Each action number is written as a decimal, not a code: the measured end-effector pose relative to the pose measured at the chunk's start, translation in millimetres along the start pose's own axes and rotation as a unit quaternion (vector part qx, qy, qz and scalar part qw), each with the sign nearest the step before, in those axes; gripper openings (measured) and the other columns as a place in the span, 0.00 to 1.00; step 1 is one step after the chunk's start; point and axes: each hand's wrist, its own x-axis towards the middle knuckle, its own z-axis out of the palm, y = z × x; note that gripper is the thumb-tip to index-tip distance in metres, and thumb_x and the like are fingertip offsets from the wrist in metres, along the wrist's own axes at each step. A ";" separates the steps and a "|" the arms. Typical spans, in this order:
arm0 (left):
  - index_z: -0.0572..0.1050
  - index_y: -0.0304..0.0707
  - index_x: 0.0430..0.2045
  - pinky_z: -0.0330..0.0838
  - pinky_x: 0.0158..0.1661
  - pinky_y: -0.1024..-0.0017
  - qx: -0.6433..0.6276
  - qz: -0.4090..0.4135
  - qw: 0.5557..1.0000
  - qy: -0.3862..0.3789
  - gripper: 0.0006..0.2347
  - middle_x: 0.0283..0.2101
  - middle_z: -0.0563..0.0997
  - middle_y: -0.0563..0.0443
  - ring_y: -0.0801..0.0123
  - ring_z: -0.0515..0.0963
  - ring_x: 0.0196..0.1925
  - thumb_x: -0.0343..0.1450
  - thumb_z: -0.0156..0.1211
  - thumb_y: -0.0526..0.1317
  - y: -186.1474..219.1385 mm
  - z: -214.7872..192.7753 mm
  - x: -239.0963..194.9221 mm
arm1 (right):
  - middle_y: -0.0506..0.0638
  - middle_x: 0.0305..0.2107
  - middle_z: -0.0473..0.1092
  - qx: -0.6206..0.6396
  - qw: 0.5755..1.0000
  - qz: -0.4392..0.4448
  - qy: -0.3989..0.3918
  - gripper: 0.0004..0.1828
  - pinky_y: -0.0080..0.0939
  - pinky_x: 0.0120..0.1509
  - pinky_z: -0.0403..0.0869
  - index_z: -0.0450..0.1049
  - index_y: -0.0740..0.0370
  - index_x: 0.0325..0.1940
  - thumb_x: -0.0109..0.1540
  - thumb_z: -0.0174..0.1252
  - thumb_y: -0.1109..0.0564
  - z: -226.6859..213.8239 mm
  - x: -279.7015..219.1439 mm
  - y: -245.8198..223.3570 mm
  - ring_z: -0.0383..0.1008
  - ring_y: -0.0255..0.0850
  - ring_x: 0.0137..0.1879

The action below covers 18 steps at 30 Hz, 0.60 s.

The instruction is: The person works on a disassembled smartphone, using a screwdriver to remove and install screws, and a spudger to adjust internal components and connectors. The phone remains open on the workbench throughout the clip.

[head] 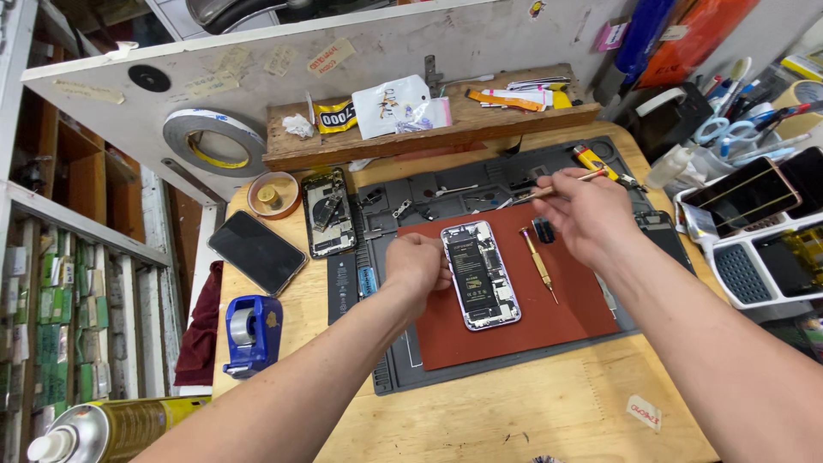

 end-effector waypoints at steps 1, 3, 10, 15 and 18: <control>0.75 0.32 0.29 0.75 0.24 0.74 0.008 -0.007 1.000 0.010 0.05 0.26 0.80 0.50 0.72 0.78 0.22 0.74 0.55 0.35 -2.0 -1.4 -1.1 | 0.52 0.40 0.74 0.015 1.000 -0.001 -0.020 0.04 0.47 0.55 0.79 0.68 0.61 0.46 0.67 0.54 0.62 12.0 10.0 5.9 0.77 0.44 0.46; 0.75 0.32 0.29 0.76 0.24 0.74 0.015 -0.016 1.000 0.015 0.06 0.25 0.80 0.50 0.72 0.78 0.23 0.74 0.55 0.35 -6.4 -1.7 -3.0 | 0.52 0.40 0.73 0.024 0.999 -0.004 -0.039 0.03 0.48 0.56 0.80 0.69 0.61 0.45 0.67 0.55 0.63 31.0 27.0 13.2 0.78 0.45 0.47; 0.74 0.32 0.29 0.78 0.25 0.73 -0.020 -0.034 0.999 -0.009 0.06 0.26 0.80 0.48 0.70 0.80 0.23 0.75 0.54 0.36 -13.4 -8.7 2.8 | 0.51 0.43 0.76 -0.068 0.997 -0.008 -0.026 0.08 0.47 0.56 0.80 0.73 0.62 0.47 0.64 0.59 0.62 88.8 60.8 31.1 0.80 0.44 0.49; 0.74 0.30 0.32 0.80 0.26 0.72 -0.043 -0.038 0.998 -0.015 0.06 0.28 0.80 0.46 0.68 0.81 0.23 0.75 0.54 0.35 -16.5 -10.4 8.4 | 0.52 0.43 0.76 -0.097 0.995 -0.020 -0.024 0.08 0.47 0.55 0.81 0.72 0.64 0.47 0.63 0.60 0.62 99.4 71.2 39.9 0.81 0.45 0.48; 0.75 0.30 0.32 0.80 0.26 0.73 -0.051 -0.042 0.998 -0.013 0.06 0.28 0.81 0.46 0.68 0.81 0.23 0.75 0.55 0.36 -18.2 -10.8 8.5 | 0.52 0.42 0.75 -0.104 0.994 -0.015 -0.027 0.09 0.48 0.54 0.81 0.72 0.64 0.47 0.63 0.59 0.63 99.5 76.2 45.1 0.81 0.45 0.47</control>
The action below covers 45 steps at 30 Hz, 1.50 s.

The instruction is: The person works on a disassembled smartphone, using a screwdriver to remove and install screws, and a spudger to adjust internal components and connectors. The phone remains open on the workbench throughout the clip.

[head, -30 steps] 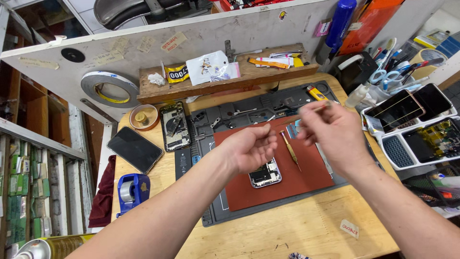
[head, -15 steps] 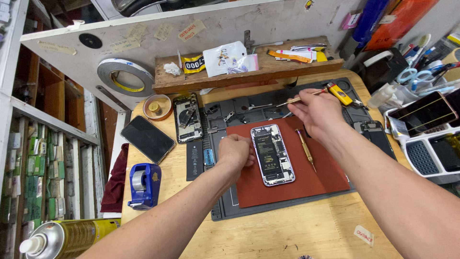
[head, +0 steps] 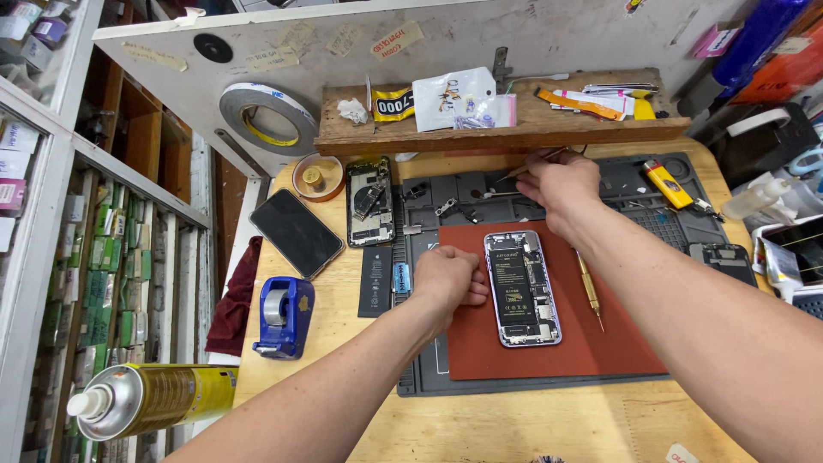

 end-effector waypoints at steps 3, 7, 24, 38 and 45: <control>0.75 0.30 0.32 0.80 0.26 0.73 -0.004 -0.004 1.000 0.001 0.06 0.27 0.81 0.47 0.68 0.81 0.24 0.75 0.55 0.36 0.6 0.6 0.0 | 0.53 0.42 0.76 -0.003 1.000 0.010 -0.008 0.09 0.48 0.55 0.81 0.71 0.65 0.47 0.63 0.59 0.63 0.9 3.9 4.2 0.81 0.46 0.48; 0.75 0.30 0.32 0.80 0.26 0.73 0.004 -0.005 1.000 0.009 0.06 0.27 0.81 0.47 0.69 0.81 0.24 0.75 0.55 0.36 0.8 1.2 -2.3 | 0.54 0.43 0.75 0.016 1.000 0.002 -0.012 0.10 0.47 0.53 0.81 0.71 0.65 0.49 0.64 0.59 0.63 1.4 2.9 6.6 0.81 0.46 0.47; 0.78 0.34 0.40 0.76 0.25 0.76 0.083 0.198 0.974 -0.077 0.11 0.30 0.82 0.54 0.76 0.80 0.27 0.68 0.67 0.39 41.3 38.5 -20.6 | 0.53 0.39 0.72 0.133 0.990 0.028 0.032 0.11 0.49 0.47 0.83 0.64 0.61 0.49 0.66 0.58 0.61 -36.8 -112.9 -48.4 0.79 0.46 0.43; 0.80 0.33 0.33 0.74 0.25 0.77 0.080 0.243 0.962 -0.096 0.07 0.27 0.82 0.54 0.78 0.78 0.25 0.68 0.67 0.38 37.3 39.4 -34.9 | 0.58 0.44 0.72 0.114 0.992 -0.013 0.053 0.45 0.50 0.46 0.84 0.39 0.49 0.79 0.64 0.55 0.64 -28.5 -151.1 -56.9 0.80 0.48 0.44; 0.81 0.33 0.31 0.73 0.24 0.77 0.088 0.248 0.962 -0.069 0.07 0.27 0.84 0.53 0.77 0.79 0.23 0.68 0.67 0.39 39.9 36.2 -44.2 | 0.59 0.46 0.71 0.102 0.994 -0.016 0.048 0.46 0.49 0.47 0.84 0.36 0.48 0.80 0.65 0.54 0.65 -24.8 -157.7 -59.7 0.80 0.47 0.44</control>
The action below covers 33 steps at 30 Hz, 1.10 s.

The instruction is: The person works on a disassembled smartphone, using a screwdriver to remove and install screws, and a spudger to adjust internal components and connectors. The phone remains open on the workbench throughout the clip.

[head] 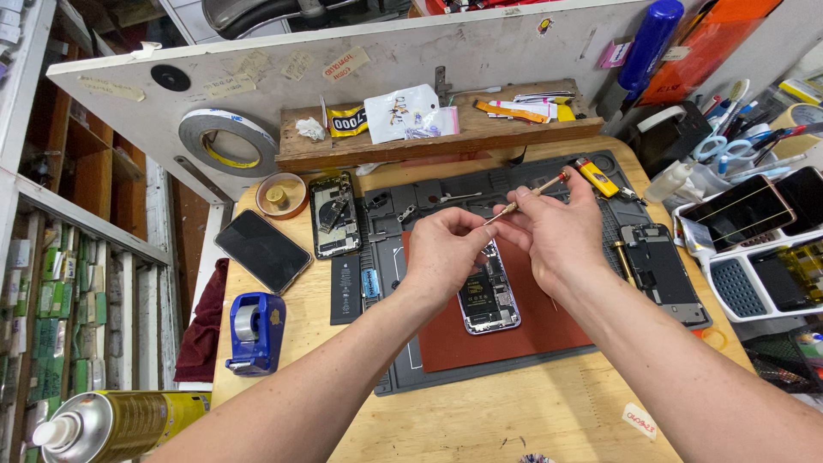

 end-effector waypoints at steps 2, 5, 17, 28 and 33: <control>0.81 0.33 0.31 0.73 0.24 0.77 0.013 -0.001 1.000 0.004 0.07 0.27 0.84 0.53 0.77 0.80 0.23 0.68 0.67 0.39 1.3 -1.0 -2.1 | 0.59 0.46 0.71 -0.010 1.000 -0.001 0.002 0.47 0.49 0.47 0.84 0.36 0.47 0.80 0.65 0.54 0.65 0.8 -2.0 -0.9 0.80 0.47 0.44; 0.81 0.32 0.30 0.73 0.24 0.77 0.014 0.021 1.000 0.005 0.07 0.28 0.85 0.53 0.77 0.80 0.23 0.68 0.68 0.39 2.6 -1.5 -4.8 | 0.59 0.46 0.71 -0.004 1.000 -0.010 0.002 0.49 0.50 0.45 0.83 0.33 0.44 0.80 0.65 0.54 0.65 1.6 -5.4 -1.0 0.79 0.46 0.44; 0.82 0.31 0.30 0.73 0.23 0.78 0.038 0.039 0.998 0.016 0.08 0.27 0.85 0.51 0.77 0.80 0.23 0.68 0.69 0.39 7.0 0.1 -7.7 | 0.58 0.45 0.72 -0.013 0.996 -0.078 -0.032 0.44 0.48 0.42 0.84 0.37 0.49 0.80 0.66 0.53 0.64 -2.3 -9.7 0.6 0.80 0.45 0.44; 0.82 0.31 0.30 0.74 0.24 0.78 0.036 0.036 0.999 0.018 0.08 0.27 0.85 0.51 0.77 0.80 0.23 0.67 0.69 0.39 4.5 -0.5 -5.9 | 0.58 0.45 0.72 -0.028 0.996 -0.075 -0.026 0.45 0.47 0.42 0.84 0.37 0.49 0.80 0.66 0.53 0.64 -0.2 -11.1 1.4 0.80 0.44 0.44; 0.81 0.32 0.30 0.74 0.25 0.78 0.038 0.025 0.999 0.016 0.08 0.27 0.85 0.52 0.78 0.81 0.24 0.67 0.69 0.39 5.7 -1.8 -7.7 | 0.57 0.45 0.72 -0.035 0.996 -0.075 -0.024 0.44 0.47 0.43 0.84 0.37 0.49 0.80 0.66 0.53 0.64 0.1 -13.6 0.6 0.80 0.43 0.44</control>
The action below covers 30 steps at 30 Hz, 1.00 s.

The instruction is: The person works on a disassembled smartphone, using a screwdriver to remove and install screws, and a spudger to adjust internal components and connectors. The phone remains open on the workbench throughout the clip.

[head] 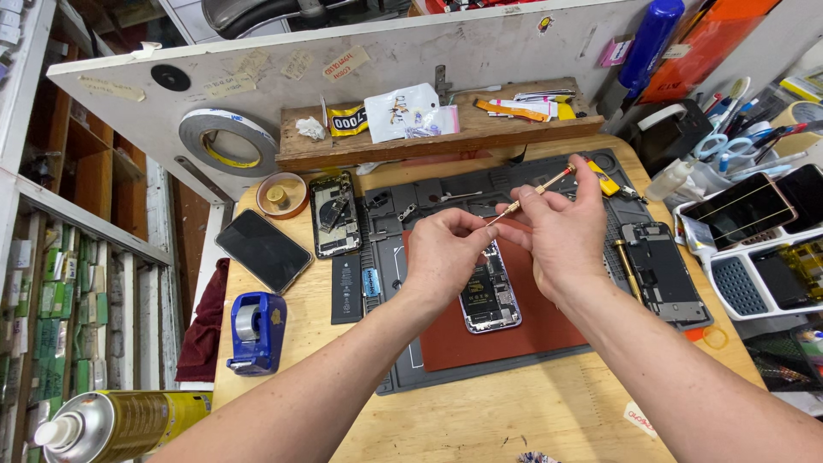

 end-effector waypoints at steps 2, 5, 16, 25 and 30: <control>0.82 0.32 0.30 0.73 0.25 0.78 0.002 0.003 1.000 0.001 0.08 0.26 0.85 0.52 0.78 0.80 0.24 0.67 0.69 0.39 1.1 -0.2 -1.1 | 0.57 0.45 0.72 -0.001 1.000 0.006 0.005 0.45 0.47 0.43 0.84 0.37 0.49 0.80 0.66 0.54 0.64 0.7 -0.4 -0.8 0.80 0.44 0.44; 0.82 0.32 0.30 0.73 0.25 0.78 0.014 0.007 1.000 0.005 0.08 0.26 0.85 0.52 0.78 0.80 0.23 0.67 0.69 0.40 2.6 -0.9 -2.0 | 0.57 0.45 0.72 0.002 1.000 0.001 0.000 0.45 0.48 0.43 0.84 0.37 0.49 0.80 0.66 0.53 0.64 1.3 -0.8 -1.0 0.80 0.44 0.44; 0.82 0.32 0.30 0.75 0.25 0.78 0.004 0.005 1.000 0.008 0.09 0.27 0.85 0.51 0.78 0.81 0.24 0.66 0.71 0.39 3.8 -2.6 -3.5 | 0.58 0.46 0.71 0.022 1.000 0.005 0.008 0.44 0.49 0.43 0.84 0.38 0.47 0.79 0.66 0.53 0.65 -0.6 0.1 3.8 0.80 0.46 0.45; 0.82 0.31 0.30 0.74 0.25 0.78 0.012 0.012 1.000 0.006 0.08 0.26 0.85 0.51 0.78 0.80 0.24 0.66 0.71 0.39 0.8 -1.5 -2.7 | 0.60 0.47 0.71 0.038 0.999 0.015 0.020 0.43 0.50 0.43 0.84 0.39 0.47 0.79 0.66 0.52 0.65 -1.5 2.0 8.0 0.80 0.48 0.45; 0.82 0.32 0.29 0.75 0.25 0.78 0.015 0.003 1.000 0.007 0.08 0.26 0.85 0.52 0.79 0.80 0.24 0.66 0.70 0.39 1.8 -1.8 -2.7 | 0.60 0.47 0.72 0.035 0.999 0.016 0.015 0.43 0.50 0.43 0.84 0.38 0.48 0.79 0.66 0.52 0.65 -1.5 2.3 7.7 0.81 0.48 0.45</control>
